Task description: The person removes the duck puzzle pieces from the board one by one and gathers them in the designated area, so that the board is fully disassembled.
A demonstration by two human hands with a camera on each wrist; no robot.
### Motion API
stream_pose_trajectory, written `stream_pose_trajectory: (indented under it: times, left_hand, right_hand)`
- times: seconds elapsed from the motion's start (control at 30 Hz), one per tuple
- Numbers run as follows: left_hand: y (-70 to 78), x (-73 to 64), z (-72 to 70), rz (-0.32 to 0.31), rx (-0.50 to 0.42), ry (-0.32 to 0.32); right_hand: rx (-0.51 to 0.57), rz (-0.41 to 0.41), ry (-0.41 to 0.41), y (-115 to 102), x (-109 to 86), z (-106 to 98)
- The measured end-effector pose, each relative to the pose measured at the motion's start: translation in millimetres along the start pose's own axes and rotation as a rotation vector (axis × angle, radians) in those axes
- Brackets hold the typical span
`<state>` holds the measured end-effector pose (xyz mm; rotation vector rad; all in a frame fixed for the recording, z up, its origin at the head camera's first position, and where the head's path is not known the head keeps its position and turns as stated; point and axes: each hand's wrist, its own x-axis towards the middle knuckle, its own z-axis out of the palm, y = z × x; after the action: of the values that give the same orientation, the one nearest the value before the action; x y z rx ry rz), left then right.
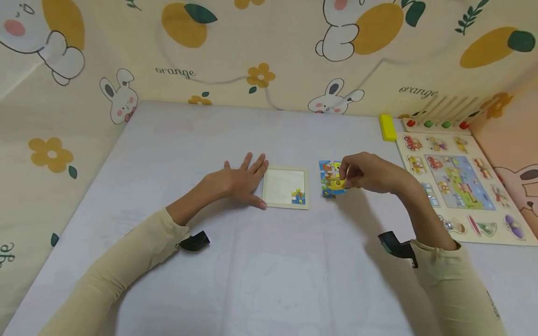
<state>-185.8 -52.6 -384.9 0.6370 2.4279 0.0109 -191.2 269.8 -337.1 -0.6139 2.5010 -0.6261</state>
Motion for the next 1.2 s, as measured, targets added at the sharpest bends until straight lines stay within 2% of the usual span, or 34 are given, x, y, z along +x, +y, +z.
stream_pose_trajectory:
  times: [0.2,0.37,0.57,0.77,1.0,1.2]
  left_hand:
    - [0.0,1.2,1.1,-0.001,-0.004,0.001]
    - [-0.2,0.4,2.1,-0.009,-0.003,0.011]
    - [-0.2,-0.8,2.1,-0.006,-0.009,0.010]
    - [-0.2,-0.6,0.8,-0.010,0.003,0.020]
    - [-1.3,0.7,0.9,-0.011,0.007,0.018]
    - [-1.7,0.6,1.2,-0.011,0.003,0.011]
  right_hand:
    - [0.035,0.088,-0.064,25,-2.9,2]
    - [0.053,0.077,-0.055,35,3.3,9]
    - [-0.012,0.103,-0.051,41,9.0,12]
    - [-0.072,0.114,-0.023,39,10.7,9]
    - [-0.093,0.142,0.009,30,9.1,8]
    - [-0.117,0.110,0.025,15,8.9,6]
